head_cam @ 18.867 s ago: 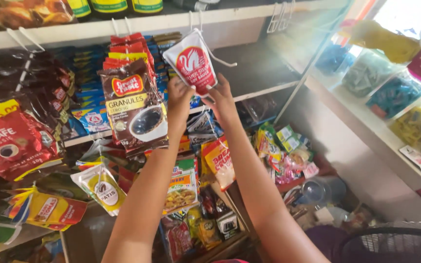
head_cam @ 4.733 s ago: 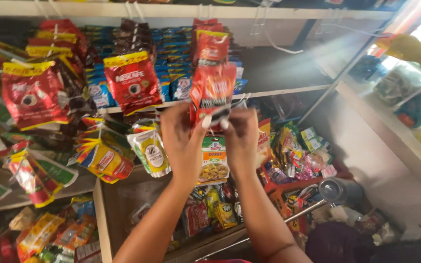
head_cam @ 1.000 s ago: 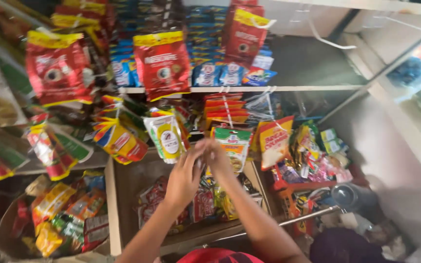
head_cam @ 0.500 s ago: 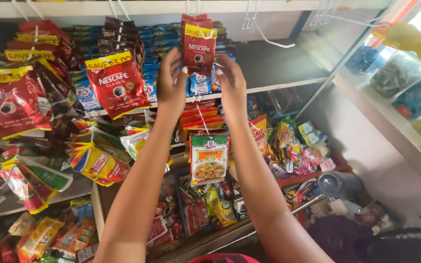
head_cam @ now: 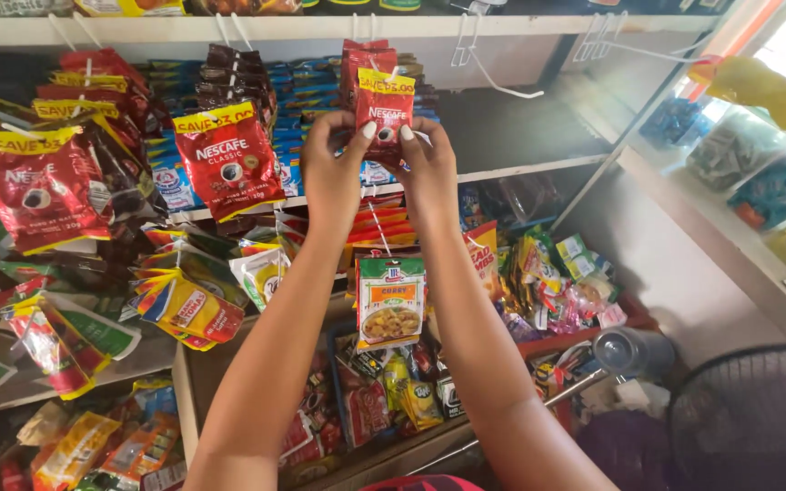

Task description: The person organizes various packaged food items on a store shelf. They pick up items like coffee packets, cracker nuts, and sauces from a cardboard box and place them onto hooks or arrange them on the shelf. The person repeatedly reaches for different products and adjusts their positions to create an orderly display.

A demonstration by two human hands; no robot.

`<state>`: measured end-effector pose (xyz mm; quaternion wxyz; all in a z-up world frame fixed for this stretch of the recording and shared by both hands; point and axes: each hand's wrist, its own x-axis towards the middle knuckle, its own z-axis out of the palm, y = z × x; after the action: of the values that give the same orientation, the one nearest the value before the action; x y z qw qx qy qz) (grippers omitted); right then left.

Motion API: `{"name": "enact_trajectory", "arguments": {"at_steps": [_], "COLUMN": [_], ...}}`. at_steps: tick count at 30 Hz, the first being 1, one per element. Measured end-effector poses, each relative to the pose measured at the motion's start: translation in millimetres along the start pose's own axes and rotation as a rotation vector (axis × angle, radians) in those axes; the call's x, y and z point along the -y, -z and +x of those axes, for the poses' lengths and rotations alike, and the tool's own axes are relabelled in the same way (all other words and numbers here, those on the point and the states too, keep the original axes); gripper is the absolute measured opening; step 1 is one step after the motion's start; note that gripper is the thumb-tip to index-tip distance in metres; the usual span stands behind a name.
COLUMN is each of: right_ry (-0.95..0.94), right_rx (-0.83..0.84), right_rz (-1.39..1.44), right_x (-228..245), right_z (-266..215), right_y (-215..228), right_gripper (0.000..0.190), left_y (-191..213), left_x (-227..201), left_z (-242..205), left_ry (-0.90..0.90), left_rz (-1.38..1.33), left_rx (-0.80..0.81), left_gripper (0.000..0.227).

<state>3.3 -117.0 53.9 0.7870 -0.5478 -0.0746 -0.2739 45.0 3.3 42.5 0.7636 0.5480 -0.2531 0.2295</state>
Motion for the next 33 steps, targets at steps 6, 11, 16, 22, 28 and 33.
{"name": "enact_trajectory", "arguments": {"at_steps": [6, 11, 16, 22, 28, 33], "right_ry": [0.072, 0.318, 0.389, 0.339, -0.217, -0.811], "right_rx": [0.014, 0.018, 0.028, 0.032, 0.197, 0.3], "right_rz": [0.138, 0.111, 0.103, -0.37, -0.639, -0.491], "right_x": [2.4, 17.4, 64.5, 41.0, -125.5, -261.8], "right_z": [-7.4, -15.6, -51.3, -105.4, -197.4, -289.7], "right_y": [6.6, 0.1, -25.9, -9.7, 38.2, 69.4], "right_gripper": [0.012, 0.01, 0.012, 0.019, 0.027, 0.036], "left_y": [-1.0, -10.1, -11.5, 39.5, 144.9, 242.1], "left_x": [-25.9, -52.6, -88.8, -96.9, 10.7, 114.1], "left_z": [-8.0, -17.5, -37.8, -99.6, -238.1, -364.5], "left_ry": [0.086, 0.031, -0.035, 0.046, 0.379, 0.943], "left_rz": [-0.061, -0.195, -0.307, -0.097, 0.197, 0.371], "left_rx": [-0.035, -0.074, -0.032, 0.037, -0.044, -0.133], "left_gripper": [0.019, 0.013, 0.018, 0.046, 0.03, 0.035]}}
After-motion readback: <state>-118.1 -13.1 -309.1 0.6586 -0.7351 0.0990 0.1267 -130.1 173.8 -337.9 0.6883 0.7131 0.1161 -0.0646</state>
